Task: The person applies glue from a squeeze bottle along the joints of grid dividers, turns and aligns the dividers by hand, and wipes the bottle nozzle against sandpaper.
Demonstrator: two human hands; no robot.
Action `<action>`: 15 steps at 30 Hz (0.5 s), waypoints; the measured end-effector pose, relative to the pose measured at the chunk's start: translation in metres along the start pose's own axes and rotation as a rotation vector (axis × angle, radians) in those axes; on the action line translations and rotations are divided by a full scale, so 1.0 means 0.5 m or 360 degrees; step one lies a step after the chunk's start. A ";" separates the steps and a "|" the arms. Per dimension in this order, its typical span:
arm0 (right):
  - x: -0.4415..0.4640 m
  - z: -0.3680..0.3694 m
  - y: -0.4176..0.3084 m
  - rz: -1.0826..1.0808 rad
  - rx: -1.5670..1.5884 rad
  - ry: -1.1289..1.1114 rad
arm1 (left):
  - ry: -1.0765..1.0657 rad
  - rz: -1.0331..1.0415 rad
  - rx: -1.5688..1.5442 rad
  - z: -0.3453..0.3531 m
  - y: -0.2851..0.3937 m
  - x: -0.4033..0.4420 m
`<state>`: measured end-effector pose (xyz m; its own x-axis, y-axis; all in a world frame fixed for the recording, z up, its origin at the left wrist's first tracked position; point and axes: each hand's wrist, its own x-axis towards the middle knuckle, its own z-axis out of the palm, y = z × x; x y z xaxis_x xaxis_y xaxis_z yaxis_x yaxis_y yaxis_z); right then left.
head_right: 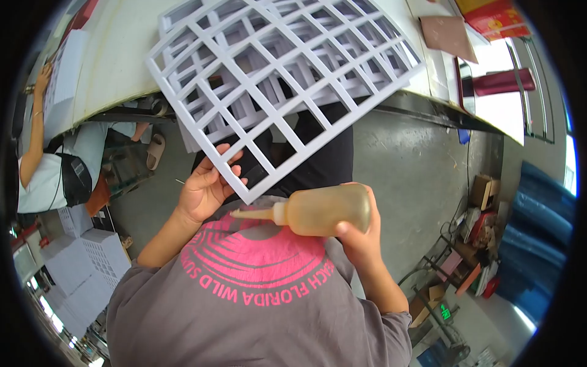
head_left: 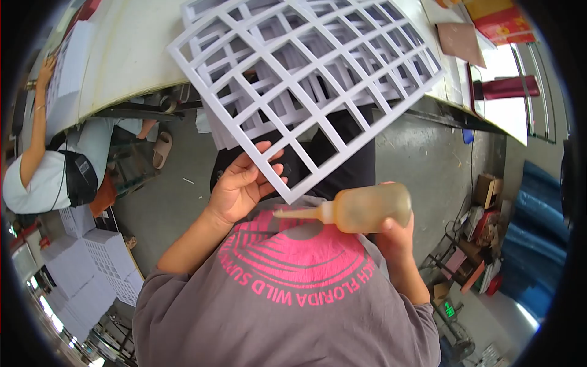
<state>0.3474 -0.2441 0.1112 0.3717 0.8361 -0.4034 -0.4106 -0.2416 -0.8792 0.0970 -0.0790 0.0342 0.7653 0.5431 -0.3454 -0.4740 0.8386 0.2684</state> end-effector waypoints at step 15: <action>0.436 0.296 -0.169 -0.0432 0.0084 -0.0543 | 0.0325 0.0182 0.0350 -0.093 0.254 -0.117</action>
<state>0.3398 0.0316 0.1352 0.1796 0.9827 -0.0447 -0.3811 0.0276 -0.9241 -0.0283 -0.0023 0.0469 0.5987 0.6493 -0.4690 -0.4296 0.7545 0.4961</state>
